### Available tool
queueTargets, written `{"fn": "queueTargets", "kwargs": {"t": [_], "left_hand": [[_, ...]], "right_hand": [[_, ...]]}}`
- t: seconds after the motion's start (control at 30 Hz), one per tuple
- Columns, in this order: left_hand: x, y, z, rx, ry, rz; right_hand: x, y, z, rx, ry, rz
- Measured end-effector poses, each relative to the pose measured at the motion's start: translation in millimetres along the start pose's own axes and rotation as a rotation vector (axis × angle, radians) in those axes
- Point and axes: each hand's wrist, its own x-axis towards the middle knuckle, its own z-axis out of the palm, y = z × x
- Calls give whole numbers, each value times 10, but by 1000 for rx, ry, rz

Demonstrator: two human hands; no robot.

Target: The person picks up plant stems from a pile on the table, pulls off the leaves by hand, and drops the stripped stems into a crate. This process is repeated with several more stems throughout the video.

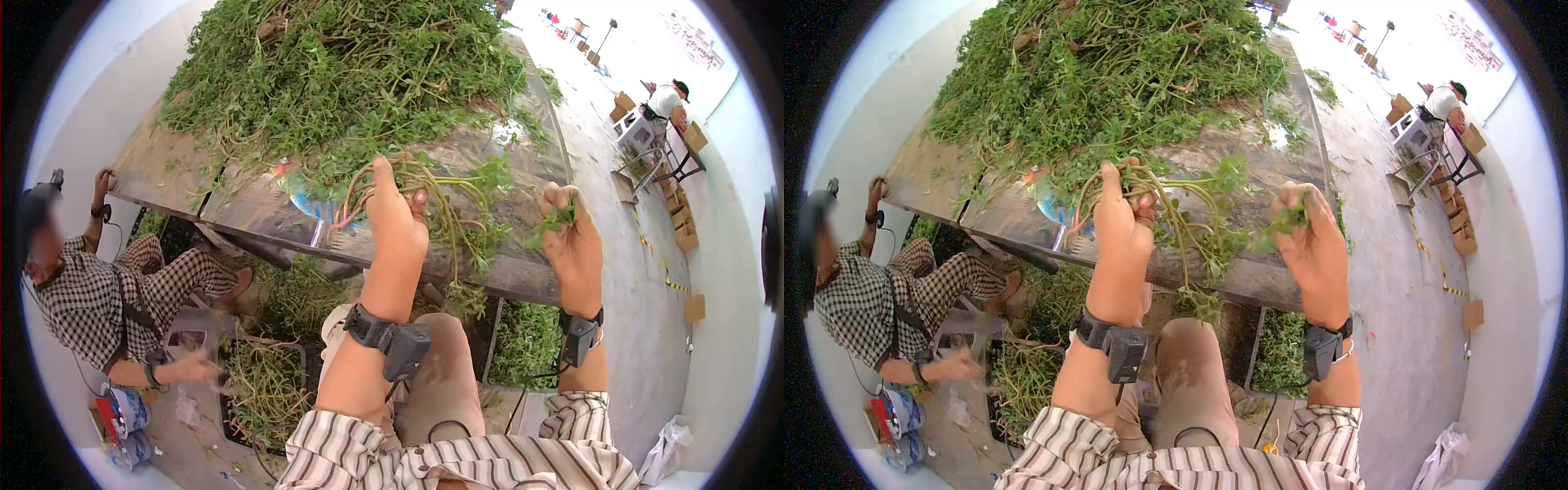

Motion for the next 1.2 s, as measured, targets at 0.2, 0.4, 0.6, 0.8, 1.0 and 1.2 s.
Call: {"fn": "queueTargets", "kwargs": {"t": [0.2,0.4,0.6,0.8,1.0,1.2], "left_hand": [[-57,2,60,-24,-15,22],[-57,-11,44,-17,-51,12],[-166,13,132,34,-28,31],[-185,16,104,109,-91,45],[-263,49,145,184,-100,35],[-254,48,127,143,-144,62]], "right_hand": [[-11,225,-144,662,193,176],[-13,237,-150,791,148,310],[113,17,101,353,137,262],[311,-165,420,-842,64,-95],[440,-157,424,-1166,-219,-220],[459,-105,413,-1146,-298,-194]]}}
